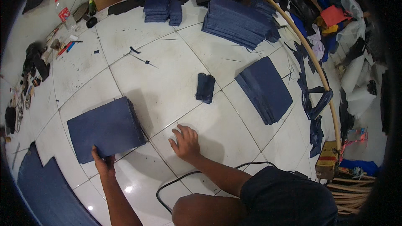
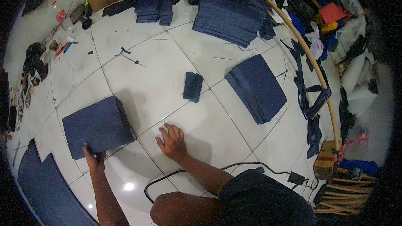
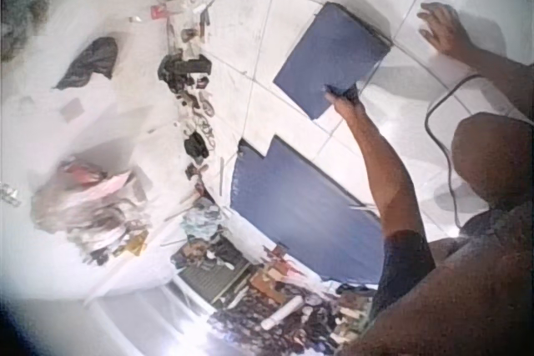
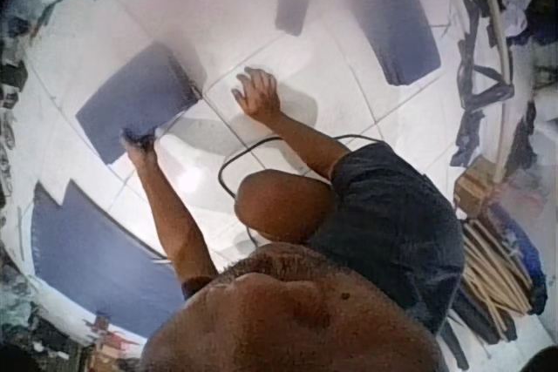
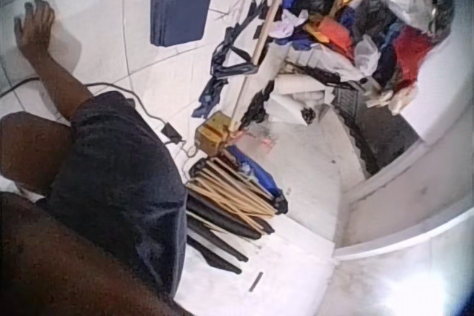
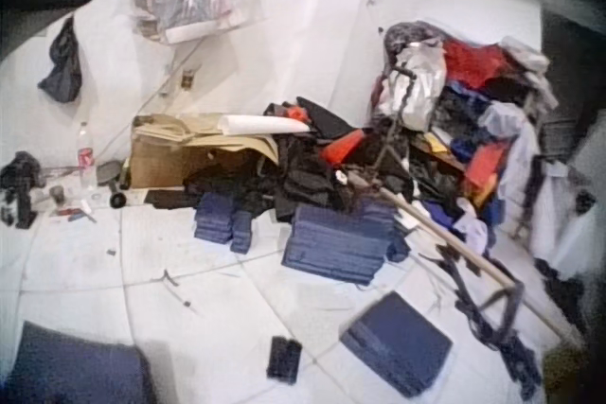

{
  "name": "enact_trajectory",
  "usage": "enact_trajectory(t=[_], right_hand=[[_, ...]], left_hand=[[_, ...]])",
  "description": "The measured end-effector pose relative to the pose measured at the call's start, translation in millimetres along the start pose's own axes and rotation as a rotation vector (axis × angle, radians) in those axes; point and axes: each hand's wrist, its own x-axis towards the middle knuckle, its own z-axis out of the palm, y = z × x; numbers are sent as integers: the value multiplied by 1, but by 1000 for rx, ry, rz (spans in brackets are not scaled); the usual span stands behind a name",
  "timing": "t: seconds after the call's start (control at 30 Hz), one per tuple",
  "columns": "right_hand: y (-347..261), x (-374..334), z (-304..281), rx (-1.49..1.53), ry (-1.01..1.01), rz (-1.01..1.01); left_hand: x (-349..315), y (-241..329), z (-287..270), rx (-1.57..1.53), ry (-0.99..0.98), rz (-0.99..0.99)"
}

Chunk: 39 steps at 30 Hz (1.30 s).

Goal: The person folds several pieces of blue fabric by hand and stacks them together on the floor.

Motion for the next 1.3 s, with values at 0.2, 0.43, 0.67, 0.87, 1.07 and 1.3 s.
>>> enact_trajectory(t=[0.2, 0.43, 0.67, 0.87, 1.07, 1.3], right_hand=[[3, -3, -8, -44, 18, 20], [0, -4, -1, -24, 26, 55], [-4, -10, 5, -62, -5, 80], [-6, -16, 15, -114, -23, 78], [-6, -3, -3, -131, -293, 165], [-94, 21, -64, 536, 27, 149]], left_hand=[[13, 9, 21, 37, -55, -57], [-66, -30, -103, 756, 32, 44], [-289, -93, -203, 1428, -72, -78], [-380, -142, -269, 1114, -79, -75], [-367, -102, -229, 1103, -34, 54], [-413, -45, -243, 1165, 134, 534]])
